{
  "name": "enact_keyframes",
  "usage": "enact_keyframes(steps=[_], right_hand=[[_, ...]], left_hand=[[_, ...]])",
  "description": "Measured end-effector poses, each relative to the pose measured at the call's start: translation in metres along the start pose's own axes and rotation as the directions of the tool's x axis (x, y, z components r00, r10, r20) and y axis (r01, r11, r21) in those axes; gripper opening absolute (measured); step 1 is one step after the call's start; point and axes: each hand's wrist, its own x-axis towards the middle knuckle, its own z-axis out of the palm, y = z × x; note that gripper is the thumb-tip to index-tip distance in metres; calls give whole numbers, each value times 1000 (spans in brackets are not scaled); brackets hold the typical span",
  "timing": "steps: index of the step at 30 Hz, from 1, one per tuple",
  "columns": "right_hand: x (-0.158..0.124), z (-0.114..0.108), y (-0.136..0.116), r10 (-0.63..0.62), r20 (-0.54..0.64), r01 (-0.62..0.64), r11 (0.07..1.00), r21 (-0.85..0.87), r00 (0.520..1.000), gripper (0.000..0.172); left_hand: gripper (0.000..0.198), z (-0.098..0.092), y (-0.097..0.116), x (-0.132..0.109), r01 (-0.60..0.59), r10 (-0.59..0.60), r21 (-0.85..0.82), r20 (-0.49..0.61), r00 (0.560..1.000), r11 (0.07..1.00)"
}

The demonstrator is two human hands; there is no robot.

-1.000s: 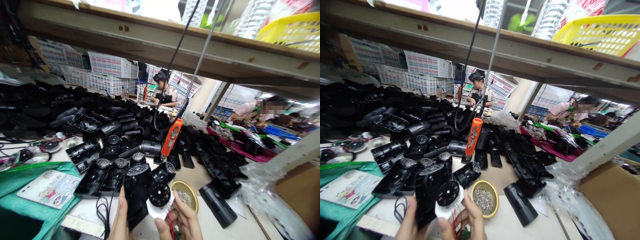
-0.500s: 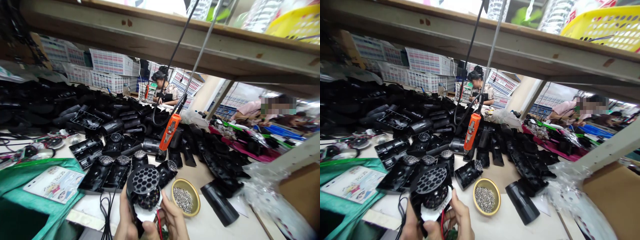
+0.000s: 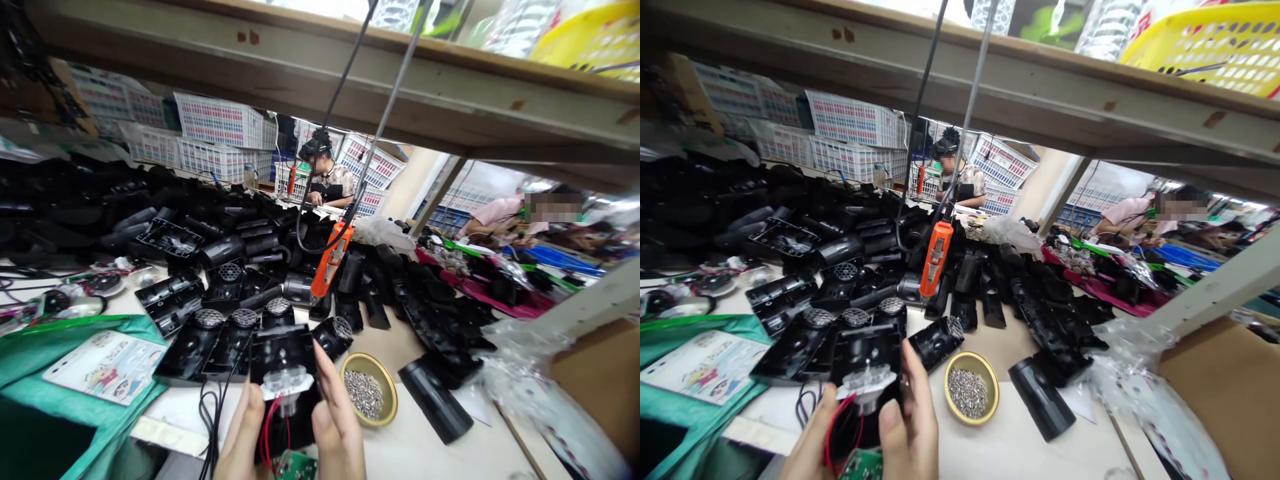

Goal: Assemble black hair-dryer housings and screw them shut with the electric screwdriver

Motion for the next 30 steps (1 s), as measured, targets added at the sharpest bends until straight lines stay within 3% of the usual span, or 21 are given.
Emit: enact_keyframes(steps=[3,6,10,16,21,26,30], right_hand=[[1,3,2,100,-29,-97,990,98,995,53],[-1,5,6,135,-72,-125,984,127,988,56],[-5,8,13,139,-47,-127,972,198,989,60],[-6,12,17,118,-79,-100,975,197,990,61],[-5,12,12,137,-79,-118,971,208,987,59],[-4,13,11,150,-95,-130,974,188,984,57],[-4,13,12,158,-97,-141,977,162,983,56]], left_hand=[[85,10,9,-2,59,-61,19,78,995,998],[80,13,12,-4,37,-44,61,132,990,997],[93,12,12,-7,-54,37,119,144,989,991],[86,11,8,2,-106,91,166,94,991,980],[88,9,5,8,-59,52,175,48,998,983],[87,19,11,0,-101,94,120,62,994,988],[92,22,15,-6,-50,44,151,43,998,987]])
